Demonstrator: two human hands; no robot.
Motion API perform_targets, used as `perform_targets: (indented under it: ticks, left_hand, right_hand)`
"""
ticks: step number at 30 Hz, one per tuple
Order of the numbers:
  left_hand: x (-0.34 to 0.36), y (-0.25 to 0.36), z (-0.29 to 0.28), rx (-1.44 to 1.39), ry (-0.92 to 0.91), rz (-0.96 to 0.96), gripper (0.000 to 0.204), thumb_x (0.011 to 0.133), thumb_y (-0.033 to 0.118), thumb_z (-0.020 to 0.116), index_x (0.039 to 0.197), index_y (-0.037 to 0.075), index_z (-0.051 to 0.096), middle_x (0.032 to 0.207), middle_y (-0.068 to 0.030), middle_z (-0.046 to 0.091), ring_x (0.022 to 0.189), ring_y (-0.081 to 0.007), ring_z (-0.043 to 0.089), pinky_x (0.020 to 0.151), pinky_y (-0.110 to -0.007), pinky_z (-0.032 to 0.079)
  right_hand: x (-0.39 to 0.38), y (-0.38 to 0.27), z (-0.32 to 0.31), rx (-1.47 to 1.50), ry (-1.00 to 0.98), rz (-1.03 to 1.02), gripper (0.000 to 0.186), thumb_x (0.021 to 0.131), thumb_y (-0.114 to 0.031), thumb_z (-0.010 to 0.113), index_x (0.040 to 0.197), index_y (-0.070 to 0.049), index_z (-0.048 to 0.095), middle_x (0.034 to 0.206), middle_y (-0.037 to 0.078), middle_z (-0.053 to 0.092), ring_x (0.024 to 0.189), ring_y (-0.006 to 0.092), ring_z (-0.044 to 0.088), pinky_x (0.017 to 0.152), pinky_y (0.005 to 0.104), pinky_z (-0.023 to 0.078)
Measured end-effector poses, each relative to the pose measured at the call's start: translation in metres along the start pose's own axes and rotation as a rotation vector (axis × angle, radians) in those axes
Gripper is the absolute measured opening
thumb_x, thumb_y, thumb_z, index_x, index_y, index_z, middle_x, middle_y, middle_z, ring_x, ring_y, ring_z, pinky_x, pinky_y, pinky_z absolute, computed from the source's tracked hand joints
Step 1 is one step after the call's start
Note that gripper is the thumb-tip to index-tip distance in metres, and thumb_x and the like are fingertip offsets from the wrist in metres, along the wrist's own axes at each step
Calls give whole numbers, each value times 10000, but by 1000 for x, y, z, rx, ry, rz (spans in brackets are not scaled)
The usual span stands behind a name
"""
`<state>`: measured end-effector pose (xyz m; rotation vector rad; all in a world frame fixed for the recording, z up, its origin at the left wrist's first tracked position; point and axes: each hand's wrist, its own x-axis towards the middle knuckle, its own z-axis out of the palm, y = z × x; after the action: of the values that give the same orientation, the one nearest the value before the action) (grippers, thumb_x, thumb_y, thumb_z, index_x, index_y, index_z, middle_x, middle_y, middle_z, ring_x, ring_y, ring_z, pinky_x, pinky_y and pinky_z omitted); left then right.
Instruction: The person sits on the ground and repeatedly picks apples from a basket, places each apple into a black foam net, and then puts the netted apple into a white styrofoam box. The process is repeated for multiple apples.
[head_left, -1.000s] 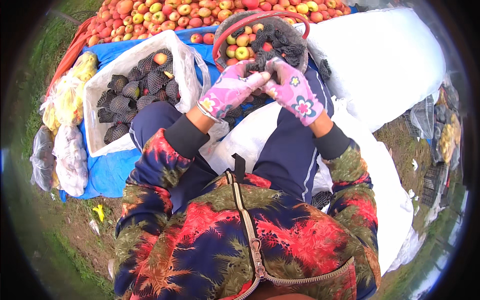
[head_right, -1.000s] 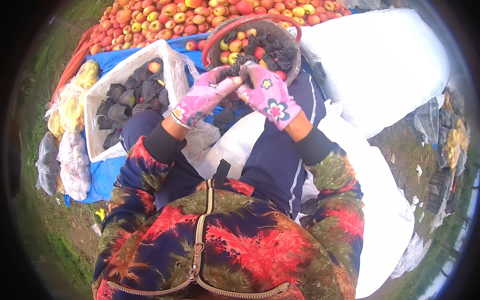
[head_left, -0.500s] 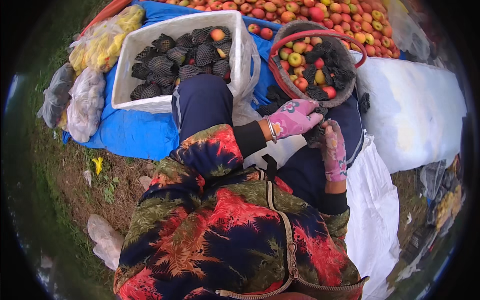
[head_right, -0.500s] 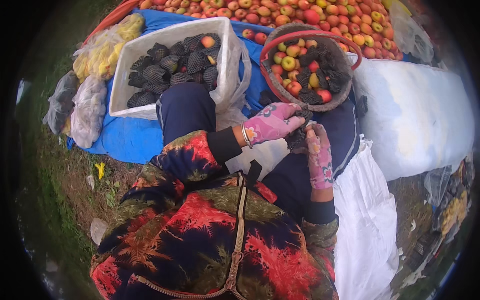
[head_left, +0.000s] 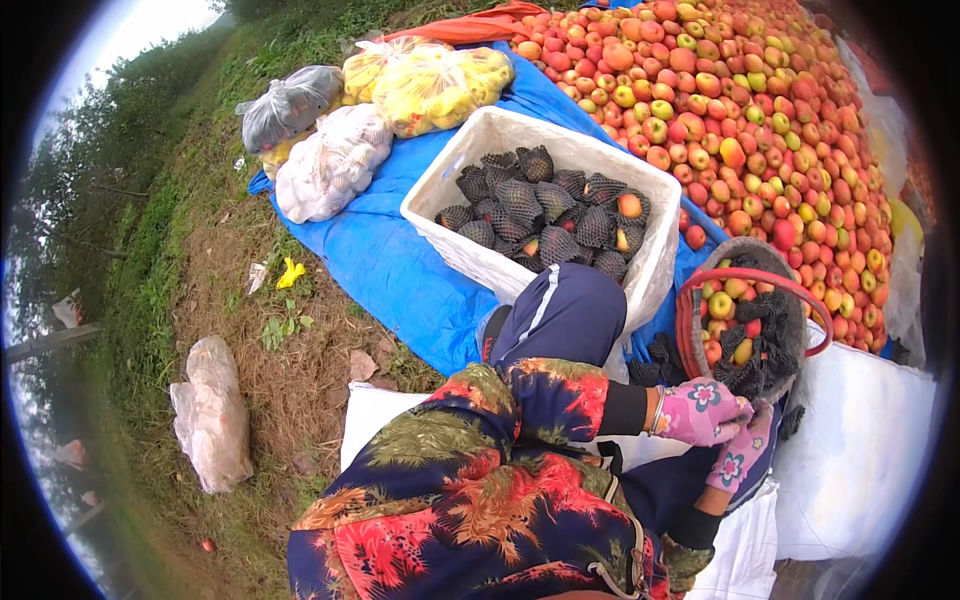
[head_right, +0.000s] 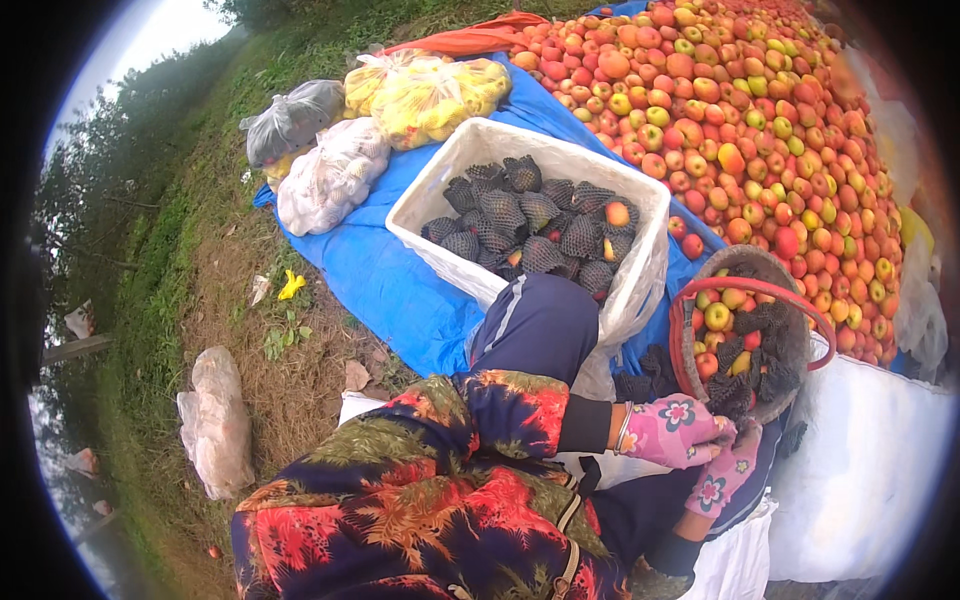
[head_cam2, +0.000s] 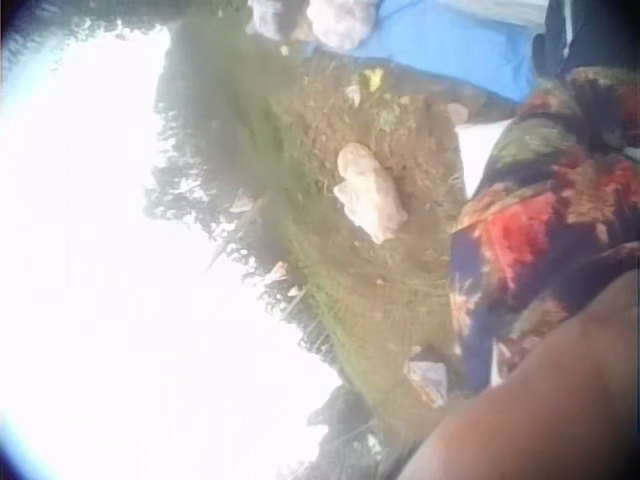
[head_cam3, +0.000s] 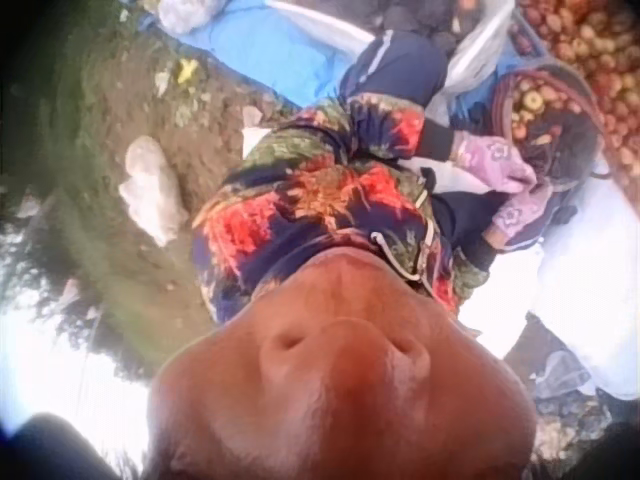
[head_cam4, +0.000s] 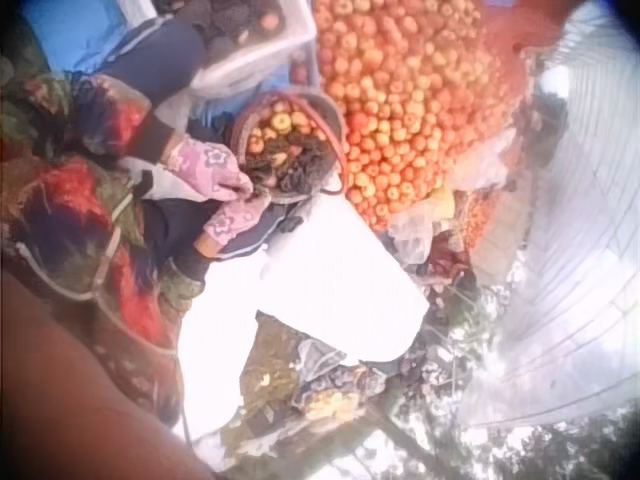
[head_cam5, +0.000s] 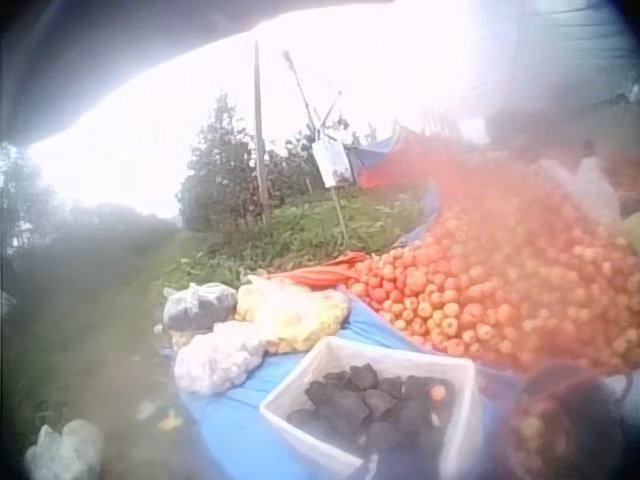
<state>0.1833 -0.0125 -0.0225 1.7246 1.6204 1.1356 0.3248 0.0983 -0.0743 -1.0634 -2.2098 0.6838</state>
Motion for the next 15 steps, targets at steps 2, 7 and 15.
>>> perform_targets:
  ticks: [2,7,15]
  left_hand:
    - [4,-2,-6,69,-88,-120,296,862,267,491,1065,63,556,741,-138,618,740,-338,612,691,-417,470]
    - [9,-25,4,114,-47,-174,324,811,259,504,1013,11,554,795,-182,627,763,-341,622,674,-428,490]
    - [17,-25,-28,-1211,-110,-385,447,876,278,490,1238,24,424,601,-20,478,444,-123,460,433,-237,401]
  right_hand:
    - [7,-18,7,98,-32,147,296,875,-166,537,1086,42,525,994,133,608,888,196,585,788,299,465]
    - [11,-30,9,102,68,108,321,876,-187,551,1081,59,528,970,169,623,891,229,601,788,323,459]
    - [-2,-43,-17,228,-164,-90,163,823,-66,604,952,23,559,779,104,608,691,167,577,644,288,466]
